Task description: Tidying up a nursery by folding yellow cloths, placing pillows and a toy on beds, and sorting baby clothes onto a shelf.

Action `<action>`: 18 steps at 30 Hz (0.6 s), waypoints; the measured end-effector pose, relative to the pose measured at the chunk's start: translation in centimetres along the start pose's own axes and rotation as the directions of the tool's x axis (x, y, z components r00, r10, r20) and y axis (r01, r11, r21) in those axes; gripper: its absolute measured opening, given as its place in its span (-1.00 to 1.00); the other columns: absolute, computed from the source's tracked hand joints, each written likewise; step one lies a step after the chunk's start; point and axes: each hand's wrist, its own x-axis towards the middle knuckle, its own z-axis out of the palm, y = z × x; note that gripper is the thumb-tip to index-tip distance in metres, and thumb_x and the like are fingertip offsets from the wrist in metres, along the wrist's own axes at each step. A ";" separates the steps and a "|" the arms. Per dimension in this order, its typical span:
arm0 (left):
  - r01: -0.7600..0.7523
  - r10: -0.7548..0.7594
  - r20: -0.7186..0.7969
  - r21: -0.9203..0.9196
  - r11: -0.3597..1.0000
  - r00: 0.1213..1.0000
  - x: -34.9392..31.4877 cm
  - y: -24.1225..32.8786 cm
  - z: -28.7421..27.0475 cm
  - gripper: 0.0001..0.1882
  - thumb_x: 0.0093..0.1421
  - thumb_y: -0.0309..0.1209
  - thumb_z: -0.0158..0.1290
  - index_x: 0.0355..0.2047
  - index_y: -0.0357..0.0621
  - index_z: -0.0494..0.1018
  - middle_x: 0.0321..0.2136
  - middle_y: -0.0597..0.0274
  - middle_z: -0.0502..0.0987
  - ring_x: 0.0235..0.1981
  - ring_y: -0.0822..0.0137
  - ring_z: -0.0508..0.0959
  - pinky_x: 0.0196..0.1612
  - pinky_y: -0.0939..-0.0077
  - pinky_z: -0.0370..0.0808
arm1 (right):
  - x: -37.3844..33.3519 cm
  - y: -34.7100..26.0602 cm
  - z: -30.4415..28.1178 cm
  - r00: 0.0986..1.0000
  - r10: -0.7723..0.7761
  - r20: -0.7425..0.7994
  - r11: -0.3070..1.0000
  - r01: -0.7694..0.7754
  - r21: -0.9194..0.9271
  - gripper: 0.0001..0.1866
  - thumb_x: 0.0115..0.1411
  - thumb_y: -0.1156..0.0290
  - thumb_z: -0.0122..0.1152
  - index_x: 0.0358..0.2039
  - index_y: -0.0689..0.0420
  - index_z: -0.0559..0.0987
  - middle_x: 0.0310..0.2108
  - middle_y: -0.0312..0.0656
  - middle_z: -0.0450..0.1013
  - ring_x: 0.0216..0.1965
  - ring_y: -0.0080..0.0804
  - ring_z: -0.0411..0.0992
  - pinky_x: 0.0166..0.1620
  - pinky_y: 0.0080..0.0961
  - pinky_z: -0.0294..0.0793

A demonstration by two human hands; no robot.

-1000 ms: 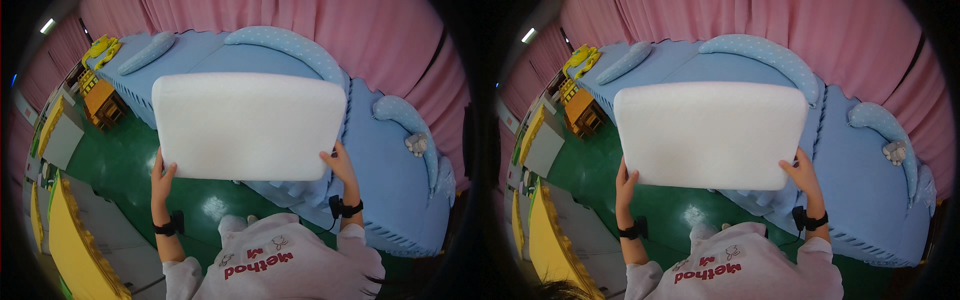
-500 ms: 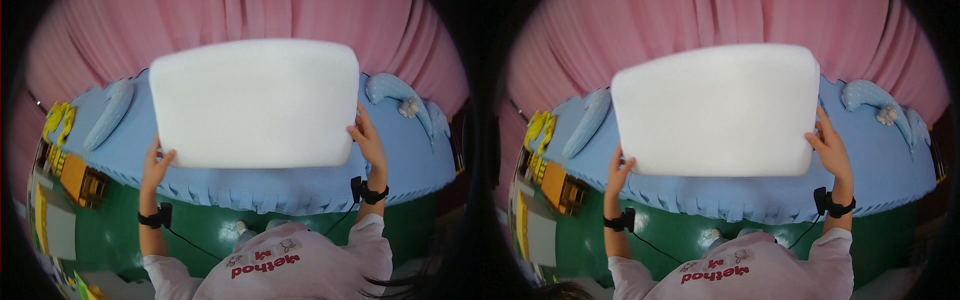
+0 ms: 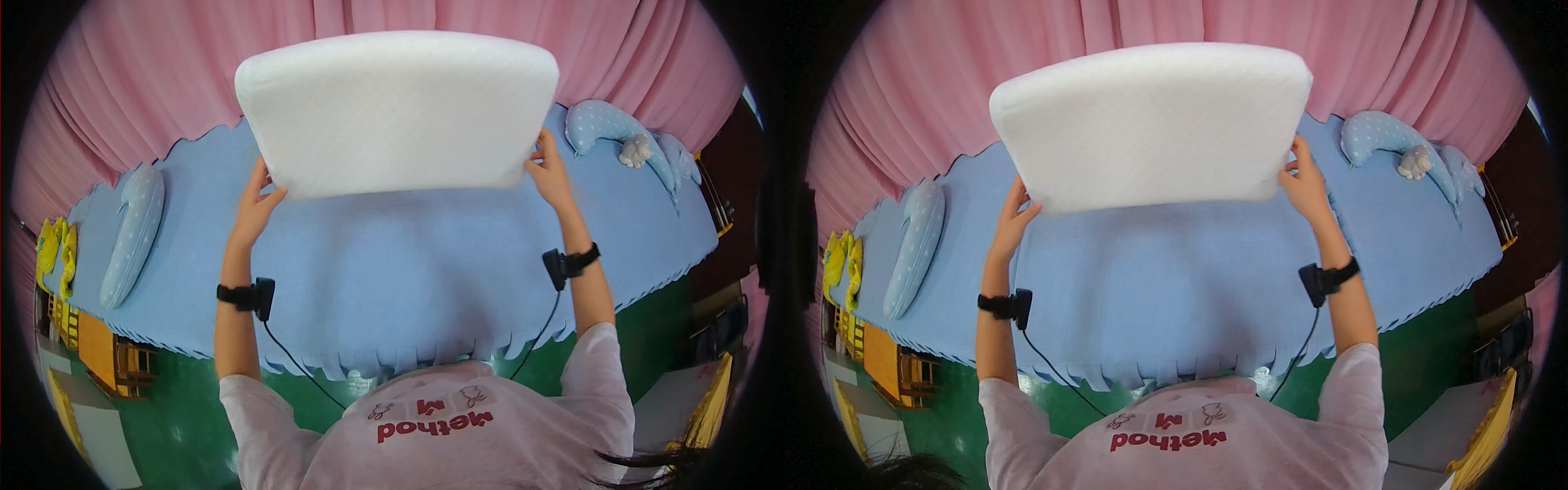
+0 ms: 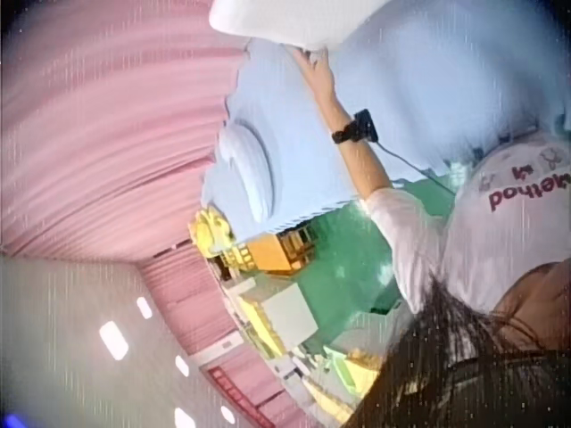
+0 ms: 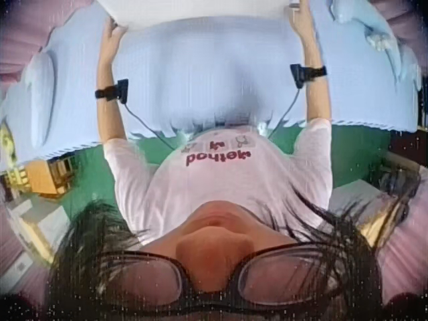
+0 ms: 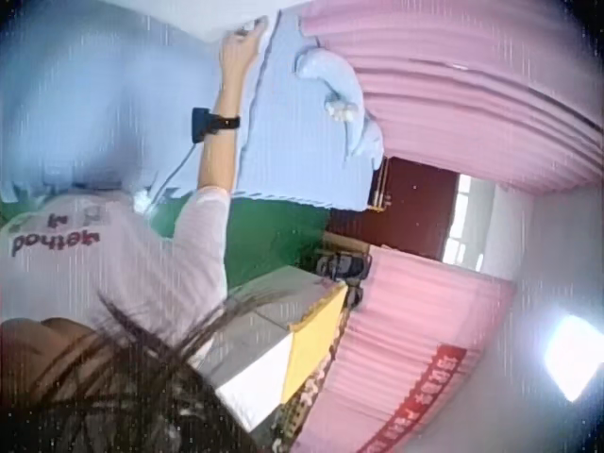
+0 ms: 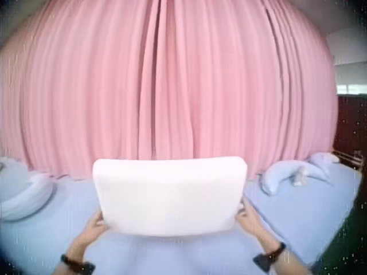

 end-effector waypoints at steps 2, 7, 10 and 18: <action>0.020 -0.020 -0.018 -0.017 1.000 1.000 3.0 -3.1 1.6 -0.30 0.01 -0.53 0.00 0.19 -0.09 0.03 0.10 0.19 0.18 -0.03 0.30 0.28 -0.01 0.43 0.27 | 1.9 5.2 2.5 0.997 -0.050 -0.053 0.997 0.047 -0.054 -0.25 -0.13 0.57 0.08 0.15 0.13 0.10 -0.07 -0.13 0.24 -0.31 -0.44 0.27 -0.21 -0.59 0.30; 0.053 -0.037 -0.145 0.111 0.992 0.989 8.9 -16.7 0.3 -0.27 -0.06 -0.51 0.04 0.17 -0.06 0.06 -0.06 0.14 0.22 -0.07 0.23 0.25 0.05 0.37 0.18 | 6.2 13.2 12.8 0.995 0.052 -0.082 0.998 -0.048 0.051 -0.19 -0.15 0.58 0.07 0.19 0.09 0.07 -0.08 -0.09 0.17 -0.16 -0.30 0.22 -0.12 -0.50 0.30; 0.136 -0.114 -0.217 0.093 0.986 0.970 11.9 -20.2 5.8 -0.24 -0.09 -0.52 0.04 0.17 -0.05 0.05 -0.12 0.13 0.19 -0.11 0.22 0.24 0.03 0.38 0.20 | 6.6 19.1 14.4 0.978 0.195 -0.069 0.974 -0.185 0.132 -0.20 -0.16 0.58 0.06 0.18 0.11 0.08 -0.06 -0.07 0.17 -0.08 -0.26 0.16 -0.09 -0.49 0.28; 0.226 -0.253 -0.137 -0.185 0.957 0.958 12.5 -28.9 8.5 -0.19 -0.07 -0.55 -0.02 0.21 -0.11 -0.09 0.06 0.06 0.04 0.15 0.16 0.05 0.17 0.30 0.02 | 5.6 23.7 21.7 0.942 0.326 -0.078 0.920 -0.298 0.253 -0.24 -0.10 0.56 0.04 0.18 0.14 0.05 0.12 -0.10 0.05 0.10 -0.24 0.05 0.10 -0.33 0.13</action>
